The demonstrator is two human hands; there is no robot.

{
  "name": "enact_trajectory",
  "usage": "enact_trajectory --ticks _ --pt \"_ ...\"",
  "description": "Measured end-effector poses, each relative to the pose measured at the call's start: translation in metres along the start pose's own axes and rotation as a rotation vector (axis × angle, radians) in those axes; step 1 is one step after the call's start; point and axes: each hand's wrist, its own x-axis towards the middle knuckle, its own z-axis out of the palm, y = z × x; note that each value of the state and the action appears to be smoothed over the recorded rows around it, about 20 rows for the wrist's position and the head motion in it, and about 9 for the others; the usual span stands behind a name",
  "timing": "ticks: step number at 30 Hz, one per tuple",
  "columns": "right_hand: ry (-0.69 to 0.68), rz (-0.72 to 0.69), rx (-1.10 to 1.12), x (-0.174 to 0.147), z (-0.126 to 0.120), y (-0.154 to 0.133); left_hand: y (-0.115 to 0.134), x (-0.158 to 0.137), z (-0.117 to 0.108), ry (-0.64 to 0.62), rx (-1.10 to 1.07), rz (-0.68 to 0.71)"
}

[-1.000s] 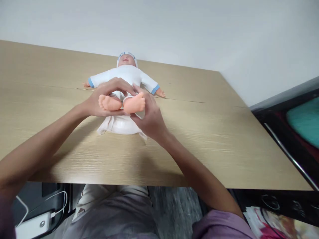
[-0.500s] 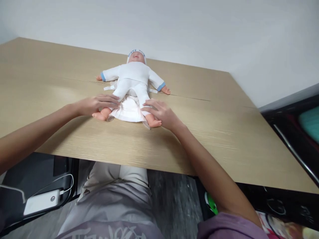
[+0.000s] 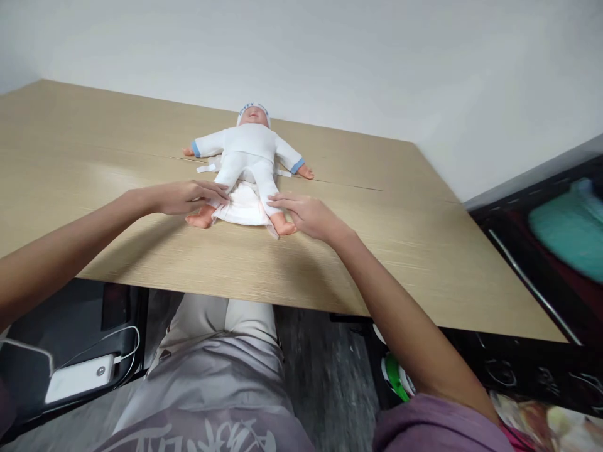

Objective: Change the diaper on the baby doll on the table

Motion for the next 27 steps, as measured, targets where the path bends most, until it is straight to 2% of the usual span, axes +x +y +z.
enact_trajectory --ticks 3,6,10,13,16,19,23,27 --pt "0.05 0.024 -0.096 -0.001 0.013 -0.025 0.017 0.0 0.01 0.035 0.092 -0.059" --pt "0.098 0.076 -0.233 -0.002 0.035 -0.044 0.025 0.0 0.028 0.115 0.172 -0.091" --pt "0.181 0.173 -0.291 0.002 0.055 -0.052 0.022 0.002 0.045 0.228 0.174 -0.087" --pt "0.21 0.201 -0.295 0.009 0.055 -0.049 0.023 0.008 0.041 0.327 0.114 -0.182" --pt "0.219 0.258 -0.27 0.021 0.043 -0.037 0.024 0.02 0.027 0.454 0.04 -0.241" --pt "0.319 0.259 -0.178 0.046 0.027 -0.014 0.012 0.039 0.011 0.595 0.065 -0.261" --pt "0.404 0.185 -0.097 0.096 0.008 0.029 -0.028 0.072 -0.009 0.718 -0.03 -0.309" --pt "0.344 0.328 0.109 0.147 0.007 0.068 -0.075 0.11 -0.022 0.713 -0.28 -0.341"
